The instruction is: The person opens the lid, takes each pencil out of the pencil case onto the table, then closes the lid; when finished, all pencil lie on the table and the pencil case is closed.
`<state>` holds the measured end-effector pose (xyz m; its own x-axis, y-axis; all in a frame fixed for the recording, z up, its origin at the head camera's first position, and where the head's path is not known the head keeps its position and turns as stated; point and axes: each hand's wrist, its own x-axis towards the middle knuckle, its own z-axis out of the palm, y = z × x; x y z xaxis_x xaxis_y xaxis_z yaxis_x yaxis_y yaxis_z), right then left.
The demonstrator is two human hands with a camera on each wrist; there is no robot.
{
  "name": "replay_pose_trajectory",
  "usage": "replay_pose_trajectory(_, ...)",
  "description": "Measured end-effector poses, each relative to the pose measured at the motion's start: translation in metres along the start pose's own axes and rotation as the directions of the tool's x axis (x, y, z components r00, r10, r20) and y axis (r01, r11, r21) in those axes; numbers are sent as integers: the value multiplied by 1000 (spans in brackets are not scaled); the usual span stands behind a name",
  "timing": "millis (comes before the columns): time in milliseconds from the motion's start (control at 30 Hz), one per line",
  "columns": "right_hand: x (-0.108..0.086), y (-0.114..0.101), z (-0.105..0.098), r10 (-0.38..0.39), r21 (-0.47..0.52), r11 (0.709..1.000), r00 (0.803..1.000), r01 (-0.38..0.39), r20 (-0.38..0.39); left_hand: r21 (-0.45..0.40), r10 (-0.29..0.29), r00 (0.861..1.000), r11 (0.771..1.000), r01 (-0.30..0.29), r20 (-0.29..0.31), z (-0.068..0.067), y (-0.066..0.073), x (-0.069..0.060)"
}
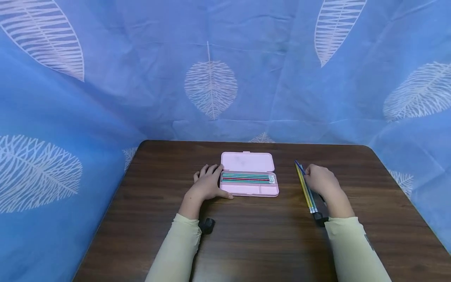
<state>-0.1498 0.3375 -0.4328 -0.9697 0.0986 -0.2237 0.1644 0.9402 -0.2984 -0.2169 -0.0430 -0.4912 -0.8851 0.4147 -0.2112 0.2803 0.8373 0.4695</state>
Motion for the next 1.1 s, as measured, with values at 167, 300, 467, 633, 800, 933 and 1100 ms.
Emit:
replay_pose_trajectory(167, -4, 13, 5, 42, 13, 999, 999, -42, -15, -14, 1, 1000, 1000, -1, 10, -5, 1, -3)
replay_pose_trajectory(300, -5, 22, 6, 63, 12, 998, 998, -63, -9, -20, 2, 1000, 1000, -1, 8, -4, 2, -3)
replay_pose_trajectory(467, -4, 27, 7, 67, 24, 997, 997, -68, 25, -16, 1, 1000, 1000, -1, 16, -2, 1, -1)
replay_pose_trajectory(633, 0, 28, 9, 54, 76, 995, 996, -59, 65, 1, -6, 1000, 1000, 6, 17, -4, 0, 3)
replay_pose_trajectory(800, 6, 27, 8, 61, 90, 994, 996, -68, 71, 3, -8, 1000, 1000, 8, 7, -7, 1, 6)
replay_pose_trajectory(933, 7, 27, 9, 70, 99, 992, 992, -81, 105, 1, -17, 1000, 1000, 17, 20, -5, 2, 2)
replay_pose_trajectory(1100, 8, 24, 10, 72, 108, 991, 992, -83, 102, -5, -19, 1000, 1000, 19, 15, -3, 3, -1)
